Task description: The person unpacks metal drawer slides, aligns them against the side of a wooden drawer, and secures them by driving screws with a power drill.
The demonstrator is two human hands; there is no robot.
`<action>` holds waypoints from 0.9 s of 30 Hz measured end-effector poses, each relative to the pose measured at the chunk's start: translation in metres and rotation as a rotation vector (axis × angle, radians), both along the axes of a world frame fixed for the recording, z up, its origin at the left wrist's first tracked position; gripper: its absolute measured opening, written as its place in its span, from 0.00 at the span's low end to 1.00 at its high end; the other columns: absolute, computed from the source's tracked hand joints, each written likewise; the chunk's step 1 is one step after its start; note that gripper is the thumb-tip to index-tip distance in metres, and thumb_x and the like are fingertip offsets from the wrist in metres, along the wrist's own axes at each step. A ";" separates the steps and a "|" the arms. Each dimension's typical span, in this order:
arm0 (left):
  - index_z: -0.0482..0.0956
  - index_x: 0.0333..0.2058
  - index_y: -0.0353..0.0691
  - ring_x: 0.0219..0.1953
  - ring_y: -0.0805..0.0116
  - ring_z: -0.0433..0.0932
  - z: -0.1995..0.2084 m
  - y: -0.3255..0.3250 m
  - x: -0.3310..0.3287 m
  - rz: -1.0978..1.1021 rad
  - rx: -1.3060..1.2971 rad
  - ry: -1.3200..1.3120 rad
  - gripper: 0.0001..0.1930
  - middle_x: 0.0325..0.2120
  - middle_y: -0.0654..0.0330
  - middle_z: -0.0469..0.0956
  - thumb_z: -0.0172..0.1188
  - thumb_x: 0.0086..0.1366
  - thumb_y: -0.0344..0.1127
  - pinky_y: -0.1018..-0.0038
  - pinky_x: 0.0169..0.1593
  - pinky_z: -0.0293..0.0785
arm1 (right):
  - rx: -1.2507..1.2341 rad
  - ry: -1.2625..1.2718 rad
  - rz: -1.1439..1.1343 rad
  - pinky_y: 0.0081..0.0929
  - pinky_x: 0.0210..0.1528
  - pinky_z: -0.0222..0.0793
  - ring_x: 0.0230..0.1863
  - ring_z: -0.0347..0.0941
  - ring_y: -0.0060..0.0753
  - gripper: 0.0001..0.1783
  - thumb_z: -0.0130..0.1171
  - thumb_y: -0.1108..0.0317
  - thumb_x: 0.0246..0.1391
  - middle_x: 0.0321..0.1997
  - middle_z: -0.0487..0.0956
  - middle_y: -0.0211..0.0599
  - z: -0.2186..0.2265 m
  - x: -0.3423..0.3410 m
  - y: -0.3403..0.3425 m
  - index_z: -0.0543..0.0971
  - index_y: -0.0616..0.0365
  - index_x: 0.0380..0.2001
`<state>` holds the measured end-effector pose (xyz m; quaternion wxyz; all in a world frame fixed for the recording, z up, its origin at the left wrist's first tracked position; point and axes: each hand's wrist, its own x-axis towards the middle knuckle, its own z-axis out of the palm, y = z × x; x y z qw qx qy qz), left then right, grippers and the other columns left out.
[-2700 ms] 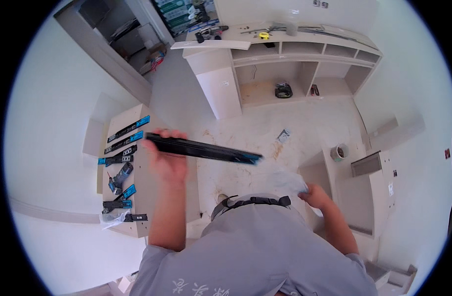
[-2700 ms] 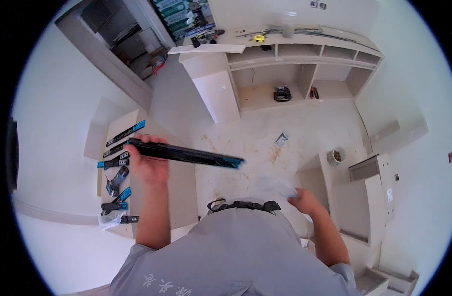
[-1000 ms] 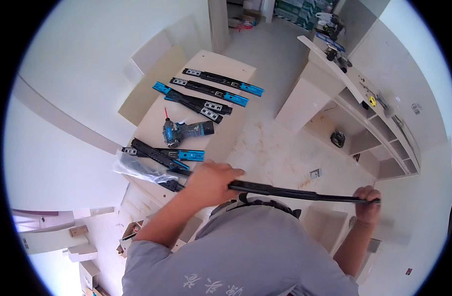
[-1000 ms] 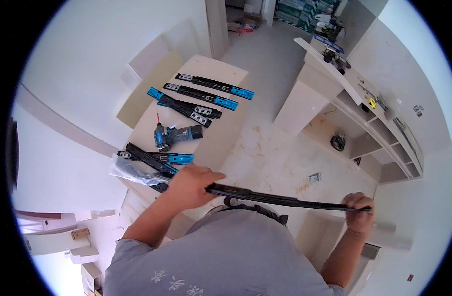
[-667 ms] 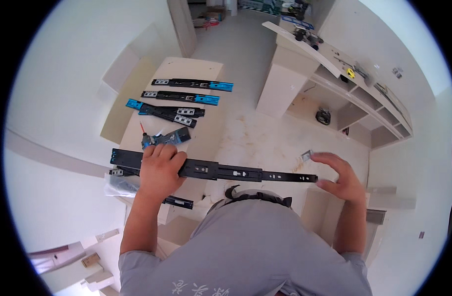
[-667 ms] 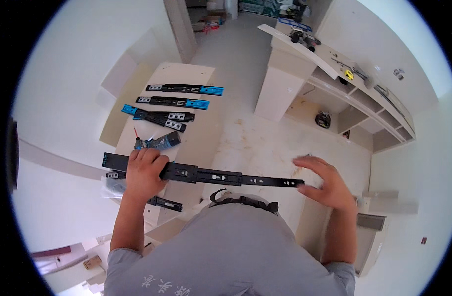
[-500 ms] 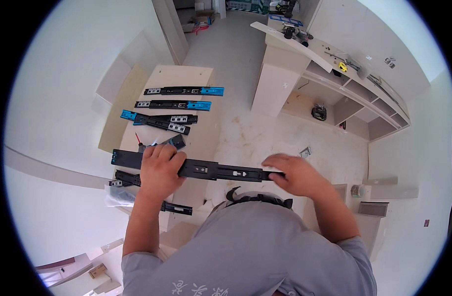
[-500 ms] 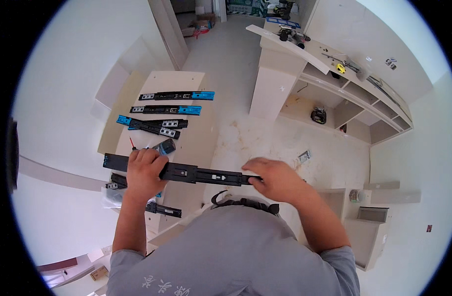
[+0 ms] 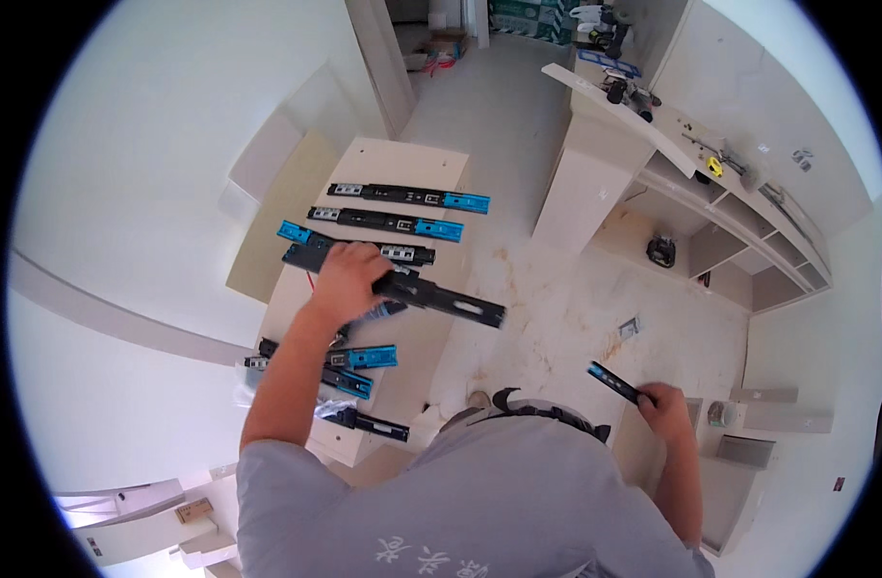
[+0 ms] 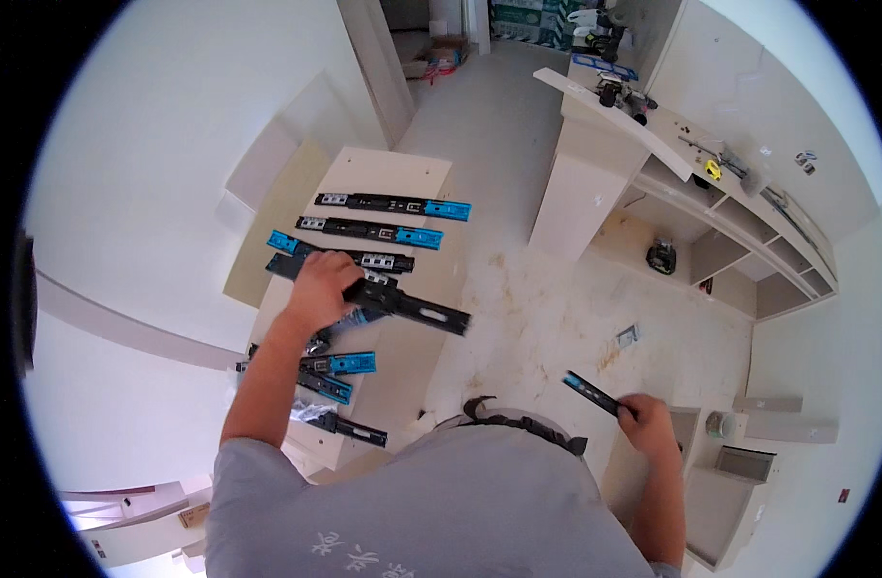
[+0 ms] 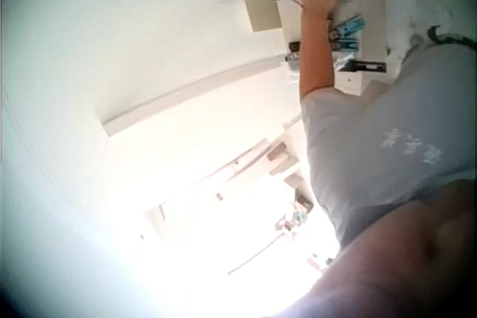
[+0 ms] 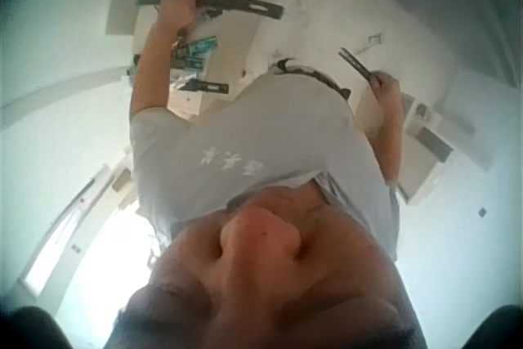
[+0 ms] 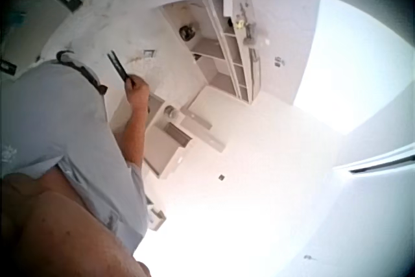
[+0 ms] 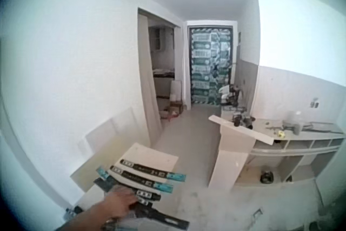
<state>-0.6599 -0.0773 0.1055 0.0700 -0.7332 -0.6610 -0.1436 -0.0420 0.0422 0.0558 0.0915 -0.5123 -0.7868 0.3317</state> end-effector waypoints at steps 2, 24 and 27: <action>0.86 0.38 0.48 0.47 0.55 0.81 -0.021 0.023 -0.045 0.021 -0.041 0.028 0.16 0.37 0.63 0.81 0.75 0.48 0.38 0.55 0.53 0.74 | -0.129 -0.071 -0.178 0.36 0.36 0.76 0.30 0.81 0.38 0.11 0.65 0.69 0.58 0.30 0.84 0.45 -0.014 0.031 -0.016 0.88 0.58 0.43; 0.85 0.55 0.46 0.60 0.46 0.79 -0.097 0.122 -0.177 0.289 -0.377 -0.139 0.25 0.56 0.51 0.82 0.77 0.58 0.41 0.54 0.63 0.75 | -0.276 -0.184 -0.316 0.34 0.44 0.78 0.36 0.83 0.36 0.18 0.73 0.62 0.58 0.35 0.86 0.41 -0.009 0.032 -0.082 0.85 0.60 0.48; 0.84 0.55 0.42 0.58 0.50 0.81 -0.072 0.088 -0.158 0.323 -0.208 -0.353 0.23 0.55 0.51 0.82 0.75 0.62 0.39 0.58 0.61 0.77 | -0.221 -0.158 -0.226 0.36 0.46 0.79 0.40 0.84 0.40 0.20 0.74 0.62 0.58 0.40 0.86 0.44 -0.024 0.029 -0.064 0.84 0.59 0.51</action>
